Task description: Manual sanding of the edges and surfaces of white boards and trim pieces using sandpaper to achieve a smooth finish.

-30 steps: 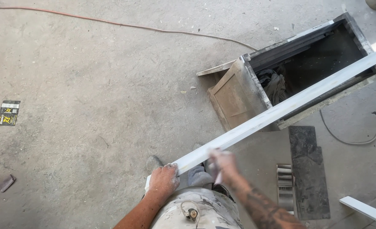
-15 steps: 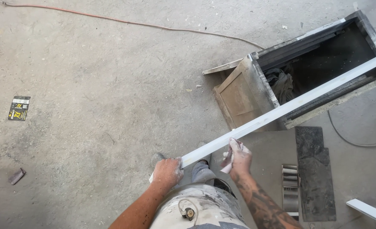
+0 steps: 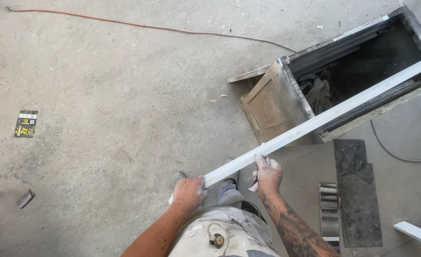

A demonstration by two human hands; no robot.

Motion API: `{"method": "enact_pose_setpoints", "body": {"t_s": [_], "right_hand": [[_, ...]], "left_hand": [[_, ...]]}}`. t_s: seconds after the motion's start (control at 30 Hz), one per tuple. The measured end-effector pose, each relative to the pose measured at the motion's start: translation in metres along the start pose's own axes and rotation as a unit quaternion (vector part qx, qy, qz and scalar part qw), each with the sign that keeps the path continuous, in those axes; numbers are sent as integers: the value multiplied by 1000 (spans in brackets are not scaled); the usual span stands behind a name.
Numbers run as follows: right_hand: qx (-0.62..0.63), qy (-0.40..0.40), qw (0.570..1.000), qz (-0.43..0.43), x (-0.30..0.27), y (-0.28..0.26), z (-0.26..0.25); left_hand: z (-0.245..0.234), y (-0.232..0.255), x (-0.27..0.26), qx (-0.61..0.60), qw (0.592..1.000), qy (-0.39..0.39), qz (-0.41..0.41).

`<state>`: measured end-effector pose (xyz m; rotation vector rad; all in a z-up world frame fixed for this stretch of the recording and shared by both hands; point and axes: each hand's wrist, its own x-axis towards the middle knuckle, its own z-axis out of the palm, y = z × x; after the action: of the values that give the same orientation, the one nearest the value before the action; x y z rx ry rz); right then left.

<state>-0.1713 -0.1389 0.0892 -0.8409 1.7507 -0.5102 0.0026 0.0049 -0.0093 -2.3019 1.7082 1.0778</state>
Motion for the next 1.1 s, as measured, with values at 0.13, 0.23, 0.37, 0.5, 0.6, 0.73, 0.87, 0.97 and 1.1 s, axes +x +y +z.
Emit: {"method": "enact_pose_setpoints", "body": {"t_s": [0.13,0.23,0.37,0.5,0.6,0.73,0.87,0.97,1.1], "right_hand": [[-30,-23,999,-23,-3,-2,-3],[-11,-23,999,-34,7,3,0],[-89,-60,994,-36,3,3,0],[14,22,999,-26,19,4,-2],[-87,-67,993,-31,18,8,-3],[-94,-28,995,-21,4,-9,-2],[-133,-72,988,-24,19,0,-9],[-56,4,998,-42,34,8,-3],[-77,-82,993,-23,42,21,-1]], "left_hand": [[2,1,2,9,1000,12,11],[-1,3,2,5,1000,1,0],[-3,4,2,11,1000,4,-2],[-5,3,3,9,1000,1,-4],[-7,3,6,0,1000,8,0],[-21,9,0,-14,1000,-8,-12],[-37,15,-5,-24,999,-25,-20],[-39,15,-5,-40,999,-20,-25],[-40,16,-4,-26,999,-31,-20]]}}
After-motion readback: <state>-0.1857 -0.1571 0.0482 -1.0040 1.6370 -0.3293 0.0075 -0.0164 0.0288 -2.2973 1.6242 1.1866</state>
